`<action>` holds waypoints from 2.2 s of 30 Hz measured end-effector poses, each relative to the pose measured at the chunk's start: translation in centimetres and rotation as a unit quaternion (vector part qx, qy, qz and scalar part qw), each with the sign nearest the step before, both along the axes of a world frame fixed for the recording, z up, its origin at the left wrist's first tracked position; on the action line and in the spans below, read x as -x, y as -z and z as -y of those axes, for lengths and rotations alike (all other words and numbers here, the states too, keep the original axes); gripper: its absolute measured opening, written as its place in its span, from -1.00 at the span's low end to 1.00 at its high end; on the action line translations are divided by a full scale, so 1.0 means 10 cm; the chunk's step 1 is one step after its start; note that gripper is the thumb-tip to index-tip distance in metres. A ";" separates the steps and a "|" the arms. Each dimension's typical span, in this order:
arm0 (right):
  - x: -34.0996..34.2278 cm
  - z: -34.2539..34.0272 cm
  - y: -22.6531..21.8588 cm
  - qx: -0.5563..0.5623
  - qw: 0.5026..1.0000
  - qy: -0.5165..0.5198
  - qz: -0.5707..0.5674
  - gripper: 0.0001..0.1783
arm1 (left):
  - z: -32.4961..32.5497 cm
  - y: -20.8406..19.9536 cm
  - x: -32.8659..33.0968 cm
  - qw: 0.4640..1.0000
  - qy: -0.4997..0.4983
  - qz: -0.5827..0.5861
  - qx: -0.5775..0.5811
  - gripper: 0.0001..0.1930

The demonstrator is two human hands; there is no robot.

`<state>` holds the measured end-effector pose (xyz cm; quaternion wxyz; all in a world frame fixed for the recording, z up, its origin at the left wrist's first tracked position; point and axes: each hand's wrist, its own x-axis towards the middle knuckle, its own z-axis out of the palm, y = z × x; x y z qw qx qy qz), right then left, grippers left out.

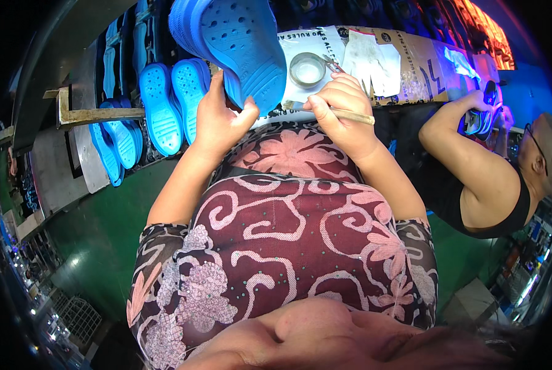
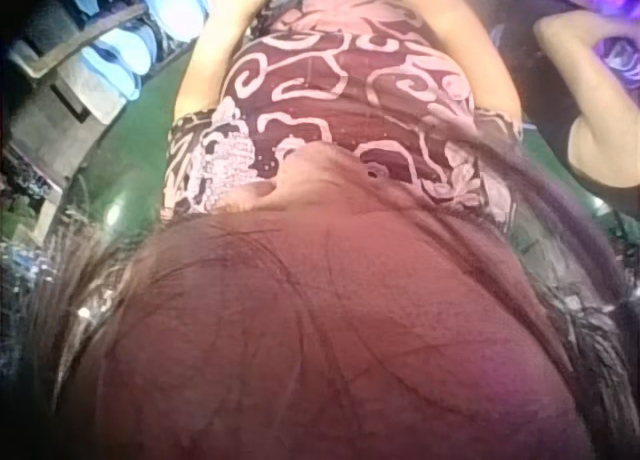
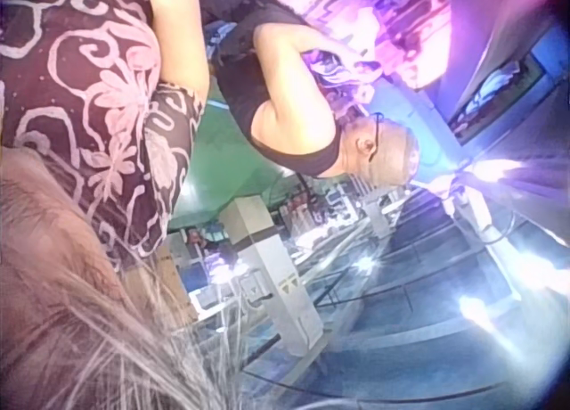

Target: The person applies liquid to shoe soles using a brush and places them onto an overhead conveyor.

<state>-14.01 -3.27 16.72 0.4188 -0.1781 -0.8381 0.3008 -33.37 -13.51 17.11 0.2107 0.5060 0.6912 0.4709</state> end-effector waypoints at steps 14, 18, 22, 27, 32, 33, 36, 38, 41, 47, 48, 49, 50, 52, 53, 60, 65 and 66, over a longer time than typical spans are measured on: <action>-0.01 0.03 0.03 -0.015 0.999 0.011 -0.030 -0.81 | -0.01 0.18 -0.04 0.982 -0.002 -0.097 -0.160 -0.52; 0.04 0.04 -0.01 -0.044 0.998 0.013 -0.049 -0.81 | -0.03 0.16 -0.07 0.986 0.020 -0.072 -0.148 -0.61; 0.07 0.09 -0.01 -0.056 0.998 0.020 -0.033 -0.81 | -0.11 0.07 -0.11 0.979 0.029 -0.031 -0.199 -0.67; 0.02 0.08 0.04 -0.033 0.999 0.010 -0.028 -0.80 | -0.13 0.09 -0.06 0.965 0.030 -0.104 -0.240 -0.67; 0.03 0.05 0.04 -0.007 0.998 0.012 -0.063 -0.77 | -0.12 0.05 -0.04 0.946 0.052 -0.206 -0.245 -0.69; 0.03 0.04 0.04 -0.009 0.998 0.009 -0.062 -0.76 | -0.11 0.04 -0.05 0.946 0.052 -0.206 -0.245 -0.69; 0.06 0.04 0.01 -0.037 0.999 0.025 -0.014 -0.79 | -0.04 -0.08 -0.13 0.970 0.034 -0.200 -0.135 -0.77; 0.04 0.04 -0.01 -0.047 0.998 0.025 -0.016 -0.79 | -0.03 -0.05 -0.07 0.934 0.045 -0.347 -0.077 -0.80; -0.02 -0.01 0.00 -0.049 0.998 0.029 -0.022 -0.78 | -0.07 -0.06 -0.05 0.923 0.044 -0.376 -0.074 -0.78; -0.28 -0.05 -0.01 0.031 0.996 0.071 -0.039 -0.71 | -0.23 -0.21 0.05 0.980 0.053 -0.096 -0.163 -0.61; -0.32 -0.03 0.04 0.044 0.994 0.092 -0.038 -0.71 | -0.23 -0.29 0.03 0.985 0.046 -0.017 -0.168 -0.55; -0.36 -0.01 0.09 0.053 0.991 0.114 -0.036 -0.72 | -0.22 -0.46 -0.03 0.982 0.042 0.063 -0.172 -0.49; -0.39 0.00 0.11 0.061 0.989 0.119 -0.055 -0.72 | -0.19 -0.62 -0.05 0.983 0.064 0.113 -0.131 -0.44; -0.45 0.04 0.20 0.084 0.984 0.128 -0.095 -0.71 | -0.14 -0.81 -0.05 0.969 0.126 0.204 -0.064 -0.35; -0.49 0.05 0.17 0.063 0.984 0.131 -0.100 -0.70 | -0.14 -0.86 -0.06 0.956 0.162 0.243 -0.036 -0.33; -0.55 0.14 0.29 0.141 0.959 0.212 -0.127 -0.73 | -1.53 -1.63 -0.71 0.843 0.486 0.221 0.064 -0.44; -0.51 0.09 0.34 0.161 0.954 0.215 -0.130 -0.71 | -3.07 -2.12 -0.97 0.798 0.333 0.501 -0.023 -0.65; -0.51 0.09 0.38 0.179 0.950 0.223 -0.129 -0.71 | -3.05 -2.18 -1.05 0.799 0.293 0.522 -0.063 -0.67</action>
